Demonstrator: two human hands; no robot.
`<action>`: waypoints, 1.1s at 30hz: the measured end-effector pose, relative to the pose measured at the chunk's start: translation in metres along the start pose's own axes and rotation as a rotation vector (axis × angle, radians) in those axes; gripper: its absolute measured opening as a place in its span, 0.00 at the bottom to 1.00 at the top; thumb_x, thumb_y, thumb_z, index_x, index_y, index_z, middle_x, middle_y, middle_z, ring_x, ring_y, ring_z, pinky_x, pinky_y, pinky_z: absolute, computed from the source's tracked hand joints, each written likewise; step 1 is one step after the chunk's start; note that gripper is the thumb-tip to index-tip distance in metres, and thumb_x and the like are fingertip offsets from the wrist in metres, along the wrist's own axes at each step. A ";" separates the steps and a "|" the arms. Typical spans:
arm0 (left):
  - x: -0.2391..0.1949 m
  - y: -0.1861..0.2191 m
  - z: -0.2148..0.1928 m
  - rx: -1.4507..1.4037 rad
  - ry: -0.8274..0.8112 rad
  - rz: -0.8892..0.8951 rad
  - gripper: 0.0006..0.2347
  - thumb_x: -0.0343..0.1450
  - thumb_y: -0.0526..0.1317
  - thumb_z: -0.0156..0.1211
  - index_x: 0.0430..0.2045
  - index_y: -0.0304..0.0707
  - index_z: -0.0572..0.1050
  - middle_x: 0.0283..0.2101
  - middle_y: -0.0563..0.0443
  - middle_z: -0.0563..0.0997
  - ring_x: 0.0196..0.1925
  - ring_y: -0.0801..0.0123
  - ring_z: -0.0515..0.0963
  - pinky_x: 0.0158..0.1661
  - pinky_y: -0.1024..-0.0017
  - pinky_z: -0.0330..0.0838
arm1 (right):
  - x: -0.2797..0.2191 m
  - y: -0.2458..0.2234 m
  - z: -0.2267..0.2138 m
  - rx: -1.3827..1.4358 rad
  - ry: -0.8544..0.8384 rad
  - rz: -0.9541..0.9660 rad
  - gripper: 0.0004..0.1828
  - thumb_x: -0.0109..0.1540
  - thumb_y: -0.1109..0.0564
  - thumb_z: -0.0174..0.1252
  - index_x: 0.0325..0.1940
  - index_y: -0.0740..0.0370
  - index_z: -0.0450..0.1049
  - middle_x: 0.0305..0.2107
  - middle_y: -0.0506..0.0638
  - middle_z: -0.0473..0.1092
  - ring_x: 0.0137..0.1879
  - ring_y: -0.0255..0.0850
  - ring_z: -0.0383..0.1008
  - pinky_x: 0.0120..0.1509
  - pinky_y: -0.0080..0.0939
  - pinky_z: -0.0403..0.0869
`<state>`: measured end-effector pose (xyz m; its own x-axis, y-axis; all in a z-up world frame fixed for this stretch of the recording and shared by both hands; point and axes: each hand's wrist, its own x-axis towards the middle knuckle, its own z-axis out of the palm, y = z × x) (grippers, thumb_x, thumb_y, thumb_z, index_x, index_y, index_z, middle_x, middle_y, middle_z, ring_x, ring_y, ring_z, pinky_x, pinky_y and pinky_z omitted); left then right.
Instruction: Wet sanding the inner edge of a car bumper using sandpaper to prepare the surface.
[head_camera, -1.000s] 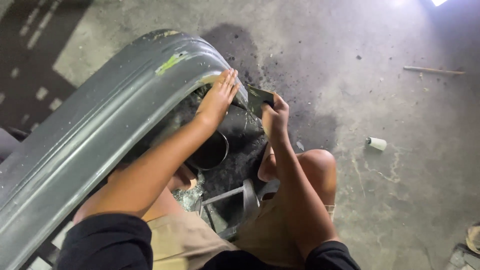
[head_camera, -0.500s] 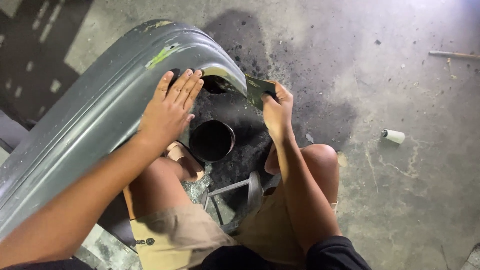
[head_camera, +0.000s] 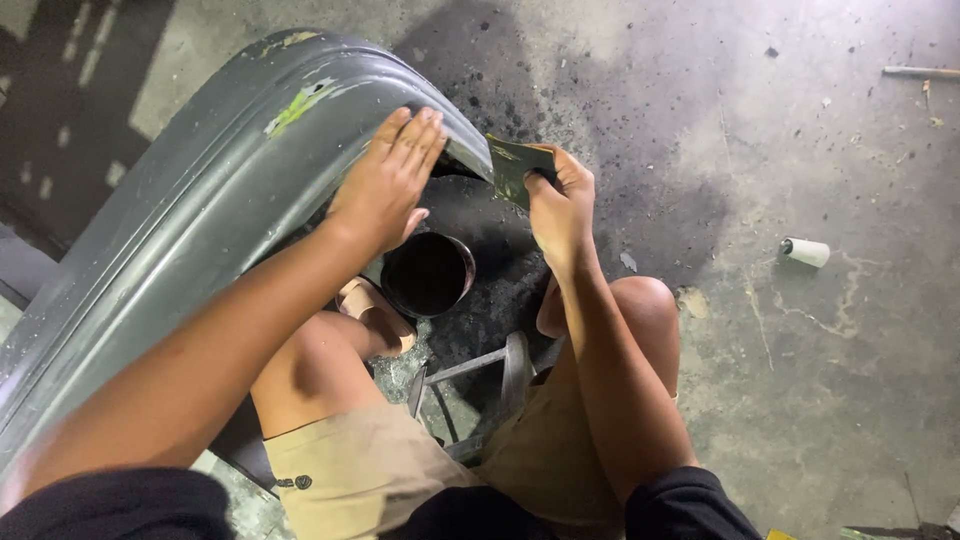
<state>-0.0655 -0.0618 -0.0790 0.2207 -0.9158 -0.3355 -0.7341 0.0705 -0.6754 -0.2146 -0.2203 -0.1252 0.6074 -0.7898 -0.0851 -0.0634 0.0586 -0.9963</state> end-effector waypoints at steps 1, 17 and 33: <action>0.006 0.003 0.000 -0.029 0.014 0.004 0.40 0.72 0.68 0.38 0.75 0.39 0.52 0.78 0.44 0.54 0.81 0.56 0.47 0.77 0.48 0.28 | 0.000 0.000 0.001 0.007 0.006 0.004 0.19 0.54 0.71 0.53 0.42 0.58 0.82 0.28 0.47 0.72 0.36 0.33 0.68 0.42 0.33 0.67; -0.071 -0.028 0.001 -0.186 0.174 -0.157 0.36 0.71 0.59 0.50 0.75 0.41 0.55 0.78 0.48 0.57 0.81 0.61 0.51 0.77 0.44 0.33 | -0.012 -0.051 0.047 0.190 0.000 0.087 0.11 0.61 0.66 0.56 0.42 0.57 0.82 0.28 0.43 0.74 0.36 0.29 0.70 0.43 0.29 0.72; -0.088 -0.103 0.004 -0.780 0.053 -0.483 0.41 0.72 0.66 0.54 0.76 0.44 0.50 0.74 0.38 0.59 0.72 0.44 0.60 0.59 0.45 0.65 | -0.024 0.042 0.109 -0.306 -0.028 -0.508 0.30 0.66 0.71 0.52 0.71 0.53 0.66 0.70 0.56 0.62 0.77 0.53 0.62 0.83 0.55 0.63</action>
<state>-0.0065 0.0134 0.0179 0.6010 -0.7943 -0.0889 -0.7990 -0.5941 -0.0931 -0.1461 -0.1321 -0.1669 0.6420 -0.6559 0.3970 0.0179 -0.5048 -0.8631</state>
